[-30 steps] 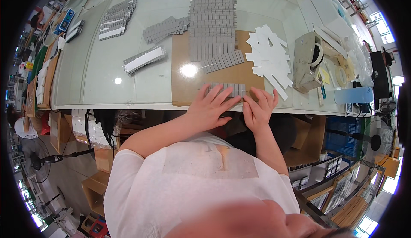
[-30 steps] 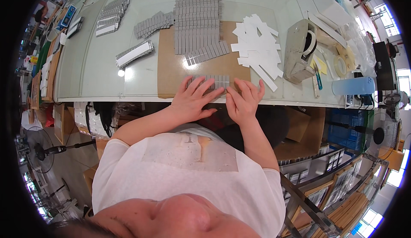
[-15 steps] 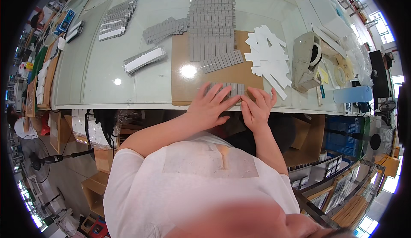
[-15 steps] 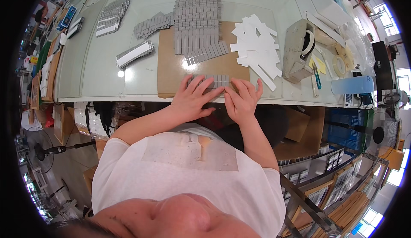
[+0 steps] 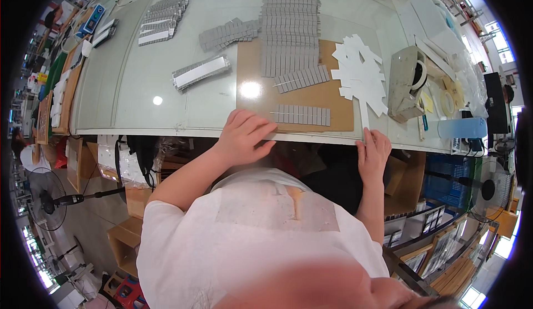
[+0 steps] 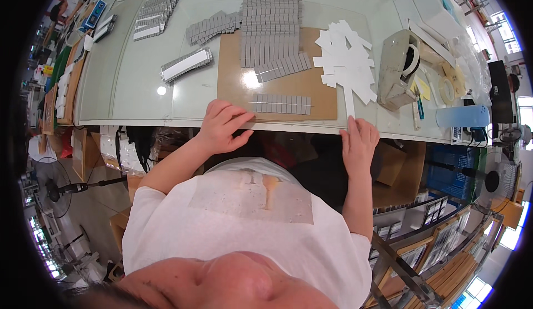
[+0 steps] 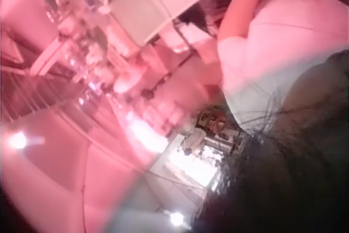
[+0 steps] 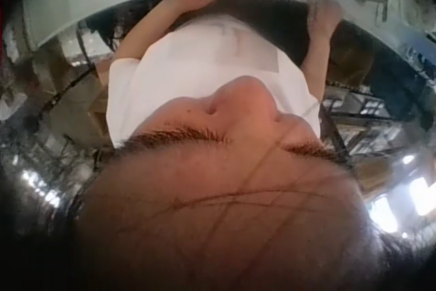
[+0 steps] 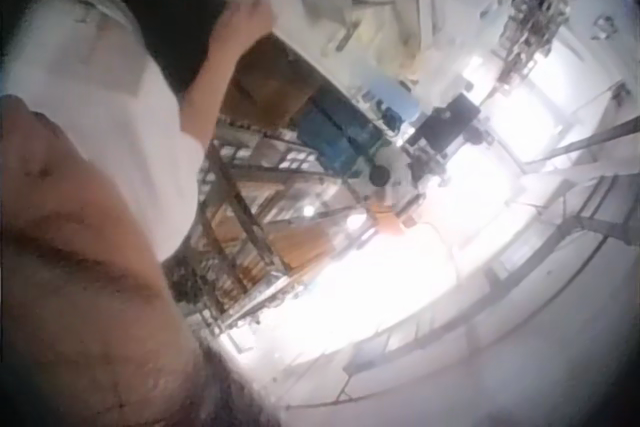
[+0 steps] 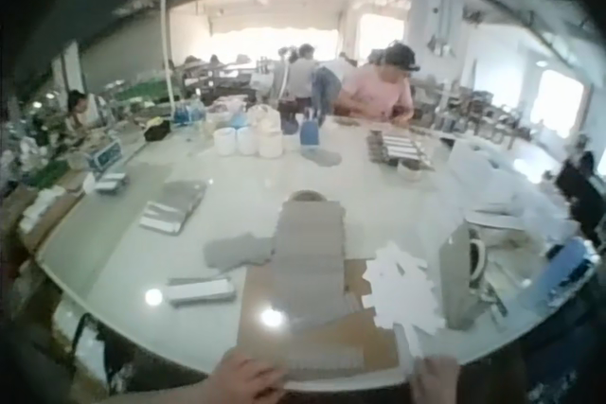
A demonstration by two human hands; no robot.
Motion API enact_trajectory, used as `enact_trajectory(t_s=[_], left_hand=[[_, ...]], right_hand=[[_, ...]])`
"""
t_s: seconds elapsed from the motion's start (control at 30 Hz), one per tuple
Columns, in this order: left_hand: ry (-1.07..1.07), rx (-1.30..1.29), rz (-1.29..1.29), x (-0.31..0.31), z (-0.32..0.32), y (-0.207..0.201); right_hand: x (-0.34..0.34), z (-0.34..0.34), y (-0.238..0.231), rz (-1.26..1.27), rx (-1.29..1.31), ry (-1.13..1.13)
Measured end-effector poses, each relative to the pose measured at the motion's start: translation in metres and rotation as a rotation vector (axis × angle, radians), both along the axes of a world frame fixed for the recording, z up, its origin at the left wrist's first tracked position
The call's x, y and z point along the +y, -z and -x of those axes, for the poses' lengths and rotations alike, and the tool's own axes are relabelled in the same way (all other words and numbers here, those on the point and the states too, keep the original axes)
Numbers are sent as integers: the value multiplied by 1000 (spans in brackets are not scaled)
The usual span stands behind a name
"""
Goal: Manually assembling small transformer components onto adhesive strips at a factory workbench.
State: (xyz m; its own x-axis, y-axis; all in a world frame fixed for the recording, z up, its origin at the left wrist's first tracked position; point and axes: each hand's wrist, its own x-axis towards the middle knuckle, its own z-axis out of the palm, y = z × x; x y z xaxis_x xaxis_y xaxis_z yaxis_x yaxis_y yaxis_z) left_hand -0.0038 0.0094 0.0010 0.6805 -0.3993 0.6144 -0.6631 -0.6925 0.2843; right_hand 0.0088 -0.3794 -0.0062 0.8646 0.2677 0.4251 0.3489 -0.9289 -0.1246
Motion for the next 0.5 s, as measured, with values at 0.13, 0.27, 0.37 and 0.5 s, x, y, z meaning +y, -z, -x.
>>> enact_trajectory(t_s=[0.13,0.27,0.37,0.5], left_hand=[[-7,19,-78,-4,-1,0],[-15,24,-105,-1,1,2],[-6,12,-97,-2,1,3],[-4,7,-124,-1,2,4]], right_hand=[[-15,-9,0,-33,-8,-149],[-27,-8,12,-125,-159,-19],[-20,2,16,-699,-191,141],[21,4,0,-1036,66,-94]])
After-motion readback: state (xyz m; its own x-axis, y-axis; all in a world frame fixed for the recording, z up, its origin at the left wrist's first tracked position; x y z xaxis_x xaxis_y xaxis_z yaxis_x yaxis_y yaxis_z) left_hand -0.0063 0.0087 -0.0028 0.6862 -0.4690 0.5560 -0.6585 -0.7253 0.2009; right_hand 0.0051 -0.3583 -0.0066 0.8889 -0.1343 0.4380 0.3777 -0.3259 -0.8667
